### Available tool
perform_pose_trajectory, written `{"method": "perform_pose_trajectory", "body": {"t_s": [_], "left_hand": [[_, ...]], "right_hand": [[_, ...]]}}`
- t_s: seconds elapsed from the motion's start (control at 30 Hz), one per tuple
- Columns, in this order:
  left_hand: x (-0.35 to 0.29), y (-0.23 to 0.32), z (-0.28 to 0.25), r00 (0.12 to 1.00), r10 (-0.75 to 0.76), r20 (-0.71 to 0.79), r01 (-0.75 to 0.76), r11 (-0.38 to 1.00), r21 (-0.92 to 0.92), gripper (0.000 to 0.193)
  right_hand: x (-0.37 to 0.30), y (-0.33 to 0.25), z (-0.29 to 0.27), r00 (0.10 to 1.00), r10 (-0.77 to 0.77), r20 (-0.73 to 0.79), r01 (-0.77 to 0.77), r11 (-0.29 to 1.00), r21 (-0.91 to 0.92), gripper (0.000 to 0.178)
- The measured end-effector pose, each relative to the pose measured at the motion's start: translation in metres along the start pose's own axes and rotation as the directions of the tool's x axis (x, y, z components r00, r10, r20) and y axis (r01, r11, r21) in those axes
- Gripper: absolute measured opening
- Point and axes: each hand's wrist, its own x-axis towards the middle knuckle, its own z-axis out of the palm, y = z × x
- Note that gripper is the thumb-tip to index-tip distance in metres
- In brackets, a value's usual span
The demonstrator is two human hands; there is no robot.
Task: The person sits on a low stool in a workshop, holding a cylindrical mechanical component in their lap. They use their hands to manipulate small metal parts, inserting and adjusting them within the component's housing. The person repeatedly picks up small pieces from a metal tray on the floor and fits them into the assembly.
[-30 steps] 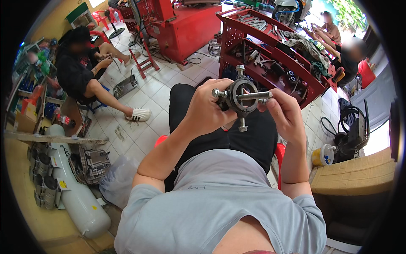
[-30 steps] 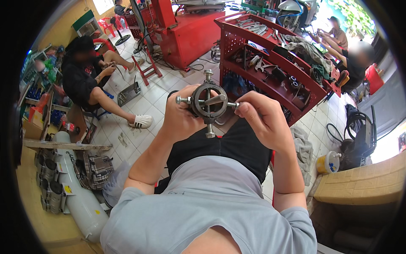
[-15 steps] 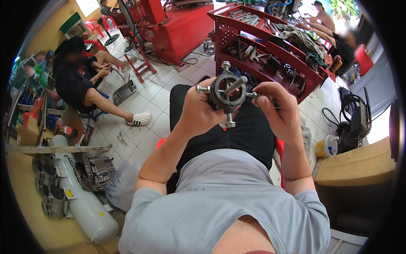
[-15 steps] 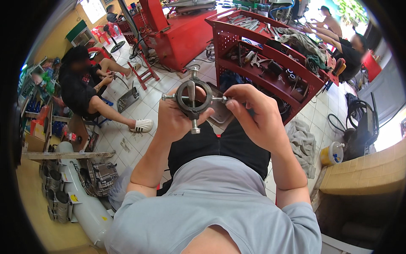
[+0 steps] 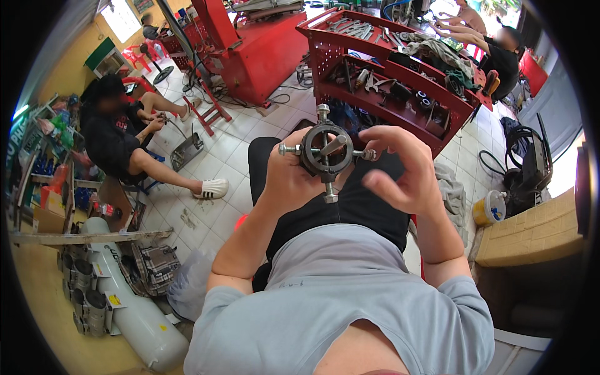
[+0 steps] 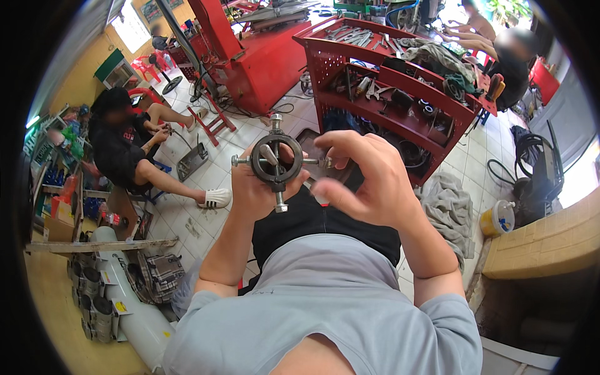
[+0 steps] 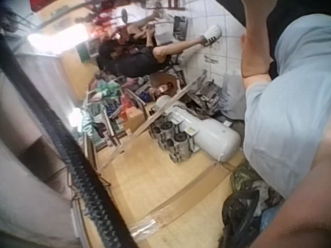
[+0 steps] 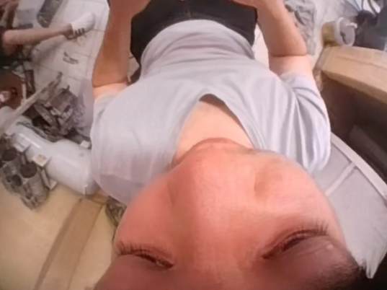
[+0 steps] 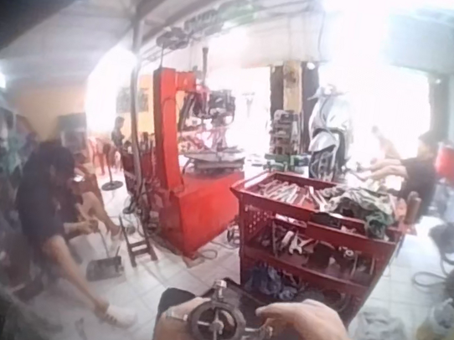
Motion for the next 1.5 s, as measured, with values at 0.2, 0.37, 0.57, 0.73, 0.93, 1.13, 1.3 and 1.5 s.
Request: {"method": "perform_pose_trajectory", "body": {"t_s": [0.2, 0.37, 0.57, 0.73, 0.93, 1.13, 1.3, 1.5], "left_hand": [[-0.003, -0.005, 0.000, 0.999, 0.041, 0.000, -0.041, 0.998, 0.041, 0.039], [-0.002, -0.004, -0.004, 0.998, 0.008, 0.061, -0.016, 0.992, 0.124, 0.037], [-0.001, -0.004, -0.004, 0.999, 0.025, 0.033, -0.028, 0.996, 0.080, 0.037], [-0.002, -0.008, -0.005, 0.997, 0.072, 0.036, -0.074, 0.995, 0.062, 0.037], [-0.002, -0.005, -0.005, 0.995, 0.092, 0.033, -0.095, 0.989, 0.117, 0.038], [-0.002, 0.002, 0.000, 1.000, -0.018, -0.019, 0.019, 0.999, 0.033, 0.040], [-0.001, -0.003, -0.006, 0.992, 0.108, 0.071, -0.119, 0.978, 0.170, 0.039], [-0.003, -0.007, -0.006, 0.992, 0.110, 0.066, -0.115, 0.990, 0.081, 0.037]], "right_hand": [[-0.004, 0.010, 0.004, 0.996, -0.088, 0.005, 0.088, 0.991, -0.097, 0.034], [-0.002, 0.011, 0.001, 0.998, -0.064, 0.025, 0.066, 0.995, -0.071, 0.028], [-0.005, 0.008, 0.005, 0.999, -0.040, -0.002, 0.040, 0.999, -0.018, 0.026], [-0.001, 0.007, 0.001, 0.997, -0.076, 0.031, 0.077, 0.997, -0.033, 0.027], [-0.005, 0.007, 0.006, 0.999, -0.049, -0.019, 0.049, 0.999, -0.016, 0.030], [-0.001, 0.001, 0.003, 1.000, -0.006, -0.017, 0.007, 0.999, 0.051, 0.031], [-0.005, 0.011, 0.004, 0.995, -0.100, 0.011, 0.101, 0.994, -0.043, 0.029], [-0.002, 0.002, 0.005, 0.998, -0.062, -0.005, 0.062, 0.998, 0.027, 0.022]]}}
